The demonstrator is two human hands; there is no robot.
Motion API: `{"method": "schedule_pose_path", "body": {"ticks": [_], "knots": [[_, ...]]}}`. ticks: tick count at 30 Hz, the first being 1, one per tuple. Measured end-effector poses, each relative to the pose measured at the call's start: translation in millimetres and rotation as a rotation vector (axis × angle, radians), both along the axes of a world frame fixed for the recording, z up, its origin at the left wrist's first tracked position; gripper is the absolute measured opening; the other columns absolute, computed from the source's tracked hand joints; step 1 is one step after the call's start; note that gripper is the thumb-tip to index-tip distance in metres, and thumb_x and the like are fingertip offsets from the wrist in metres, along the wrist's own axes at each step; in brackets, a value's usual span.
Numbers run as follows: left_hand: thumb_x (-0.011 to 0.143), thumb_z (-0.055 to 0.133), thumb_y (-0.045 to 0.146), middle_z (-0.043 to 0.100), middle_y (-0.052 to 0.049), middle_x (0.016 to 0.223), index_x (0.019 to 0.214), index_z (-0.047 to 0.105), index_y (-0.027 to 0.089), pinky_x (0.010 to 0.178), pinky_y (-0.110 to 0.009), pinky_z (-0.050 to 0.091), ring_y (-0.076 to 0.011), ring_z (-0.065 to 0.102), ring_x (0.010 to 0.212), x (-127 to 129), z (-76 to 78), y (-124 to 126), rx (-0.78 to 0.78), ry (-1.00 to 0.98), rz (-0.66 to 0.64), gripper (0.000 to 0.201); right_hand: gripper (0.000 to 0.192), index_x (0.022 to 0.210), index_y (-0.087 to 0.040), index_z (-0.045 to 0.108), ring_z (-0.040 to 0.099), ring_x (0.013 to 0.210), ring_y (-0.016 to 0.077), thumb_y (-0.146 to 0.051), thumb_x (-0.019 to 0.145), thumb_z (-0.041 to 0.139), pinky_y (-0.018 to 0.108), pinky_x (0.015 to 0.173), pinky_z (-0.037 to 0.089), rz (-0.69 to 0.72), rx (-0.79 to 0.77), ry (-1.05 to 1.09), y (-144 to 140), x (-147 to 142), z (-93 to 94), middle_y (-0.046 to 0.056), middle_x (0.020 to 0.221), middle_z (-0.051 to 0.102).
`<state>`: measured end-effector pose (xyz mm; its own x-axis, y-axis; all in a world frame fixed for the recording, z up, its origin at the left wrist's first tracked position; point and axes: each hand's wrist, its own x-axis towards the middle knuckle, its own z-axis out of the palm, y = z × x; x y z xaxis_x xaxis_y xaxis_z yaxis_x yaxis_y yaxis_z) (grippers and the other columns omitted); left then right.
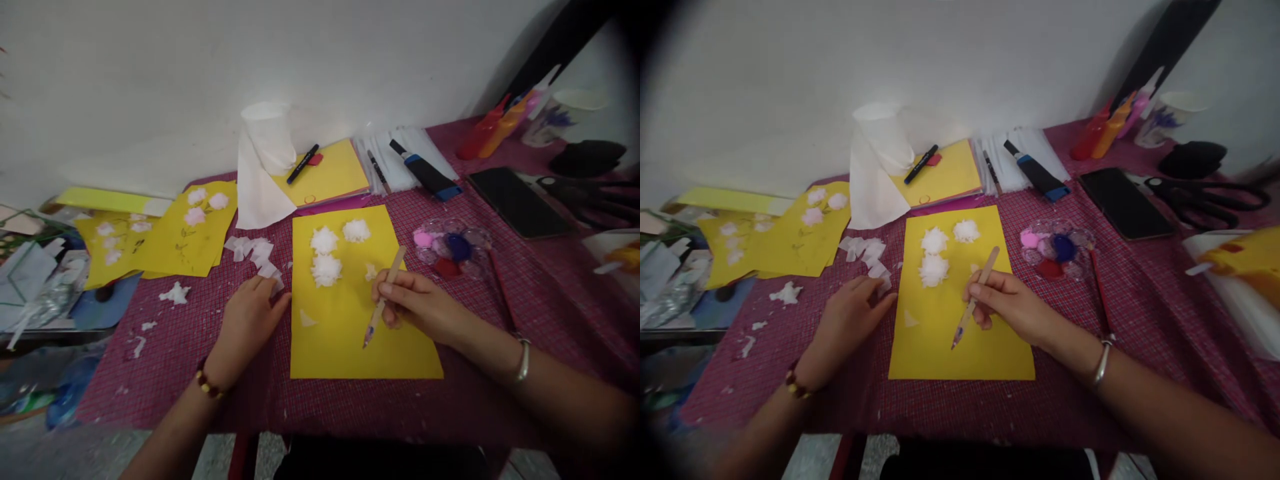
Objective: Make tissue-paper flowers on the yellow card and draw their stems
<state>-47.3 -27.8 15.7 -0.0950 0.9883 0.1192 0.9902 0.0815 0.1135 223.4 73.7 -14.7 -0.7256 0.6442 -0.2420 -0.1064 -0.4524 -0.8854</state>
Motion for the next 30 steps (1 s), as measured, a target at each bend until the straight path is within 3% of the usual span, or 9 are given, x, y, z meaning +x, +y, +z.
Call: {"method": "schedule_pose_path", "body": {"ticks": [3,6,8,11,13,15,18,23,30], "knots": [[0.092,0.048,0.030,0.064,-0.010,0.082,0.081,0.063,0.015,0.074,-0.035,0.045,-0.0235,0.059,0.081,2.5,-12.1,1.1,-0.001,0.131,0.021,0.025,0.028,0.079,-0.015,0.063,0.053,0.046,0.0078,-0.043,0.083,0.068,0.022,0.046,0.040,0.038,0.002,-0.003,-4.8,-2.7,-2.8,-0.003,0.054,0.059],[0.093,0.044,0.026,0.064,-0.008,0.077,0.077,0.063,0.015,0.072,-0.033,0.044,-0.0202,0.059,0.076,-2.9,-12.0,3.2,0.047,0.005,0.090,0.028,0.027,0.080,-0.015,0.063,0.054,0.046,0.0075,-0.042,0.084,0.067,0.021,0.046,0.040,0.040,0.015,0.006,-7.5,-3.2,-3.2,-0.002,0.056,0.059],[0.090,0.050,0.029,0.064,-0.004,0.073,0.076,0.063,0.016,0.066,-0.029,0.044,-0.0168,0.058,0.070,-6.5,-4.6,3.7,0.100,-0.280,0.201,0.023,0.026,0.080,-0.015,0.063,0.054,0.046,0.0076,-0.041,0.085,0.066,0.021,0.045,0.040,0.023,0.024,0.023,-7.5,-2.8,-1.7,-0.002,0.055,0.059],[0.081,0.062,0.035,0.064,0.000,0.068,0.074,0.062,0.017,0.060,-0.025,0.047,-0.0129,0.059,0.062,-0.5,10.4,6.2,0.127,-0.954,0.358,0.019,0.022,0.083,-0.017,0.062,0.054,0.045,0.0074,-0.038,0.084,0.068,0.020,0.045,0.041,-0.049,0.053,0.085,-5.5,-2.2,2.5,-0.003,0.057,0.061],[0.073,0.071,0.037,0.067,0.000,0.069,0.074,0.061,0.017,0.059,-0.024,0.051,-0.0121,0.062,0.059,12.7,17.3,10.8,0.070,-1.330,0.379,0.022,0.020,0.085,-0.018,0.061,0.054,0.046,0.0071,-0.036,0.083,0.069,0.020,0.045,0.041,-0.138,0.096,0.134,-3.7,-1.5,6.5,-0.003,0.060,0.063],[0.067,0.078,0.034,0.069,0.001,0.068,0.075,0.062,0.017,0.058,-0.024,0.053,-0.0111,0.063,0.056,29.8,19.2,17.3,0.007,-1.518,0.361,0.025,0.020,0.087,-0.019,0.060,0.055,0.047,0.0075,-0.037,0.084,0.068,0.021,0.046,0.043,-0.226,0.172,0.161,-2.4,-0.3,11.7,-0.003,0.064,0.065],[0.063,0.082,0.027,0.069,0.002,0.066,0.078,0.065,0.016,0.059,-0.022,0.054,-0.0098,0.064,0.056,53.9,14.0,27.7,-0.073,-1.604,0.292,0.025,0.020,0.092,-0.020,0.063,0.058,0.054,0.0092,-0.039,0.088,0.063,0.023,0.051,0.047,-0.297,0.359,0.150,-2.8,2.0,20.3,0.000,0.071,0.067],[0.063,0.082,0.025,0.072,-0.001,0.071,0.078,0.071,0.016,0.062,-0.021,0.055,-0.0093,0.065,0.061,72.0,2.0,37.7,-0.130,-1.649,0.191,0.020,0.015,0.097,-0.021,0.066,0.060,0.071,0.0120,-0.030,0.093,0.055,0.025,0.060,0.050,-0.247,0.703,0.053,-7.0,3.6,27.1,0.003,0.083,0.065],[0.064,0.081,0.025,0.073,-0.002,0.070,0.077,0.073,0.015,0.063,-0.021,0.055,-0.0094,0.064,0.061,75.4,1.1,37.3,-0.122,-1.648,0.202,0.018,0.017,0.101,-0.022,0.066,0.059,0.073,0.0118,-0.020,0.095,0.050,0.024,0.060,0.048,-0.220,0.812,0.031,-7.9,0.9,20.5,0.003,0.084,0.064]]}}
